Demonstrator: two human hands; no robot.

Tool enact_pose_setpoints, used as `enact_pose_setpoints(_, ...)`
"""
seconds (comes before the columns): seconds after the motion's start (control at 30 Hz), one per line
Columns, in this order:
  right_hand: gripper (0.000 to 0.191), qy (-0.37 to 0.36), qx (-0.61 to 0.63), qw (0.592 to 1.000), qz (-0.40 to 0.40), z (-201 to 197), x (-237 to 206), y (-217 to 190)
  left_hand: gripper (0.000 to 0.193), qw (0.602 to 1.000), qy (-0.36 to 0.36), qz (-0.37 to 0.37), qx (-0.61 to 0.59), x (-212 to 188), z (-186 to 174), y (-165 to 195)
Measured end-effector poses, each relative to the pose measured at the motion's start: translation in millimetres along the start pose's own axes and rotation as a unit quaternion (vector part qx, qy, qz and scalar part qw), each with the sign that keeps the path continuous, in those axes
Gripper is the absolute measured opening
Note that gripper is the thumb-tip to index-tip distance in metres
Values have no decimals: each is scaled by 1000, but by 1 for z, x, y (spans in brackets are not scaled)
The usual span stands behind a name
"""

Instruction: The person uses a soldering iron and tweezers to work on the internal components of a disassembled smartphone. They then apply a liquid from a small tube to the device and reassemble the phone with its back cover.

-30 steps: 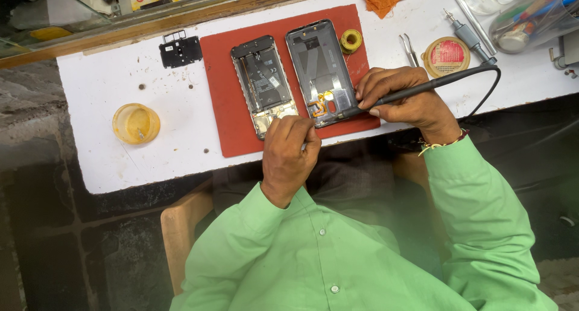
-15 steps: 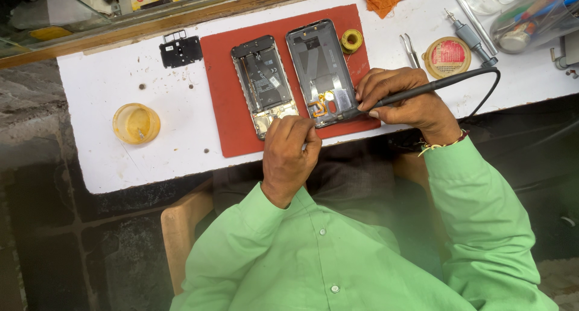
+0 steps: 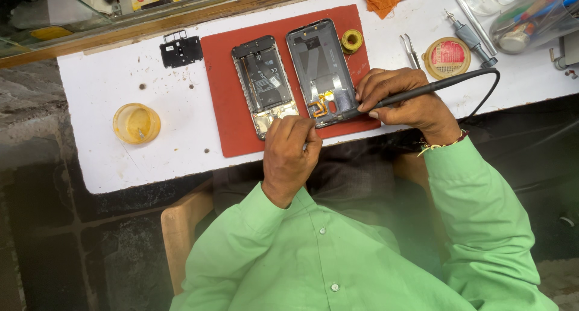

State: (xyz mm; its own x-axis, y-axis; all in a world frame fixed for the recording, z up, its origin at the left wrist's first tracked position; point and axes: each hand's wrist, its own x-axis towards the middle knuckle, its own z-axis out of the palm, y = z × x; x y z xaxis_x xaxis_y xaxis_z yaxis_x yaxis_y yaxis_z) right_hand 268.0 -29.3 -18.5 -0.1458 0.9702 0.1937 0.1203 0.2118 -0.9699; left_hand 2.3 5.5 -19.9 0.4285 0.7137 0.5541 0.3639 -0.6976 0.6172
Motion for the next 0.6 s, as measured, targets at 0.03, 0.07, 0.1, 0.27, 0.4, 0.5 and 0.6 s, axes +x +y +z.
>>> enact_pose_setpoints(0.03,24,-1,-1,1000,-1,0,0,0,17,1000,0,0,1,0,0,0)
enact_pose_setpoints(0.07,24,-2,-1,1000,-2,0,0,0,17,1000,1,1,2,0,0,0)
enact_pose_setpoints(0.1,24,-2,-2,1000,0,-1,0,1,17,1000,0,2,2,0,0,0)
enact_pose_setpoints(0.27,24,-2,-4,1000,2,0,0,1,17,1000,0,4,3,0,0,0)
enact_pose_setpoints(0.4,24,0,-2,1000,1,0,0,1,17,1000,-1,4,2,1,0,0)
enact_pose_setpoints(0.5,23,-1,-2,1000,2,0,0,0,17,1000,0,4,-1,0,-1,0)
enact_pose_setpoints(0.6,23,1,-4,1000,1,1,0,-1,18,1000,0,5,0,0,-1,0)
